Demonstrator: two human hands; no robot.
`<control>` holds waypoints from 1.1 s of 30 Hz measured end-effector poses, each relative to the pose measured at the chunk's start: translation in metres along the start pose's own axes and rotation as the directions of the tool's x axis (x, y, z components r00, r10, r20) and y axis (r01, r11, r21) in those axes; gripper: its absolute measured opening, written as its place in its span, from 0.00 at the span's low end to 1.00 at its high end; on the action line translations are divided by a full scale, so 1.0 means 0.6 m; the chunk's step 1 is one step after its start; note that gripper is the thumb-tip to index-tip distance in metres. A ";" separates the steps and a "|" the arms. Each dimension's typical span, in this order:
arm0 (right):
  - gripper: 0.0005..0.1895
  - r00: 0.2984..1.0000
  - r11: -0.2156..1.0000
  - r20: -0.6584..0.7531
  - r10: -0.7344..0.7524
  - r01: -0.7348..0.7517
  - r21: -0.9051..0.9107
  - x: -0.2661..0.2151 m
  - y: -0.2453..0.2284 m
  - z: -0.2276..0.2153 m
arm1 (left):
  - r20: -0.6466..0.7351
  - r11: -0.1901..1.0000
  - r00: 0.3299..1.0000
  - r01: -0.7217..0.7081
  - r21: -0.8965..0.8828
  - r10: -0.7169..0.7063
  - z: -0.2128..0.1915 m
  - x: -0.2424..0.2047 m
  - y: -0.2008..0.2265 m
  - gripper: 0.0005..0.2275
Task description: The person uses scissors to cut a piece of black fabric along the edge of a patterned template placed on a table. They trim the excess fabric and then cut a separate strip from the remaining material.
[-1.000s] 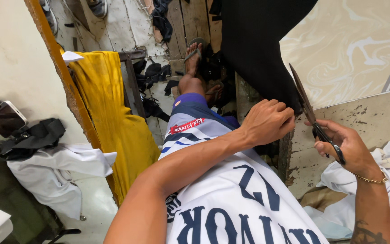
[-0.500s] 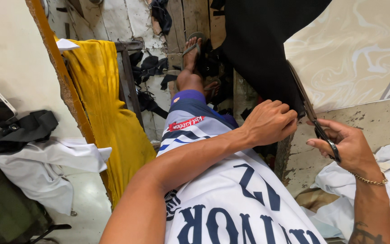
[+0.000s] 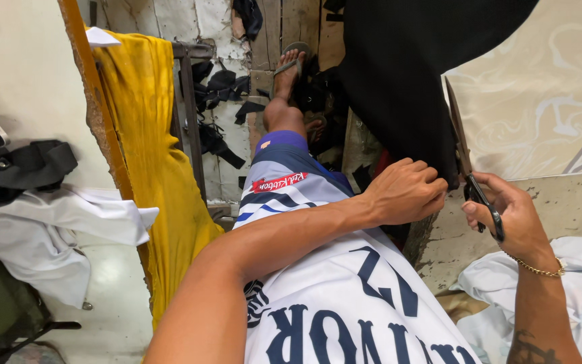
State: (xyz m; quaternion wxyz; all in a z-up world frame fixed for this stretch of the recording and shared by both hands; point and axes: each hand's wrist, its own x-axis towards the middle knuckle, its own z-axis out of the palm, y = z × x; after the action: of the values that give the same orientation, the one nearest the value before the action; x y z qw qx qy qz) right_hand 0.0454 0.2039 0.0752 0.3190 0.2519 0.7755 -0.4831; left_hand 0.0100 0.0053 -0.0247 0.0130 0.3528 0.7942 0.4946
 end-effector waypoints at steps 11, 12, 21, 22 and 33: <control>0.31 0.996 0.999 -0.079 0.034 -0.036 -0.024 0.001 -0.023 0.016 | -0.020 0.999 1.000 -0.004 -0.039 0.003 0.008 0.000 -0.002 0.09; 0.31 0.995 0.999 -0.087 0.046 -0.048 -0.025 -0.001 -0.026 0.018 | -0.022 0.999 1.000 -0.006 -0.040 0.005 0.007 0.000 0.000 0.09; 0.33 0.988 0.996 -0.148 0.039 -0.050 -0.072 -0.004 -0.034 0.026 | 0.005 0.999 1.000 -0.002 -0.054 0.002 -0.001 0.004 -0.002 0.11; 0.33 0.988 0.996 -0.148 0.040 -0.051 -0.072 -0.005 -0.037 0.027 | 0.006 0.998 1.000 -0.001 -0.055 0.001 -0.002 0.004 -0.002 0.11; 0.31 0.988 1.000 -0.151 0.022 -0.019 0.018 0.002 -0.035 0.029 | 0.002 0.999 1.000 0.004 -0.050 -0.004 -0.007 0.002 -0.007 0.09</control>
State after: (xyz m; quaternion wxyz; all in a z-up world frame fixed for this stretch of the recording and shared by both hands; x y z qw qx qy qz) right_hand 0.0344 0.1799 0.0811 0.2621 0.2985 0.7909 -0.4655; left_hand 0.0052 0.0016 -0.0258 0.0235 0.3512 0.7823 0.5140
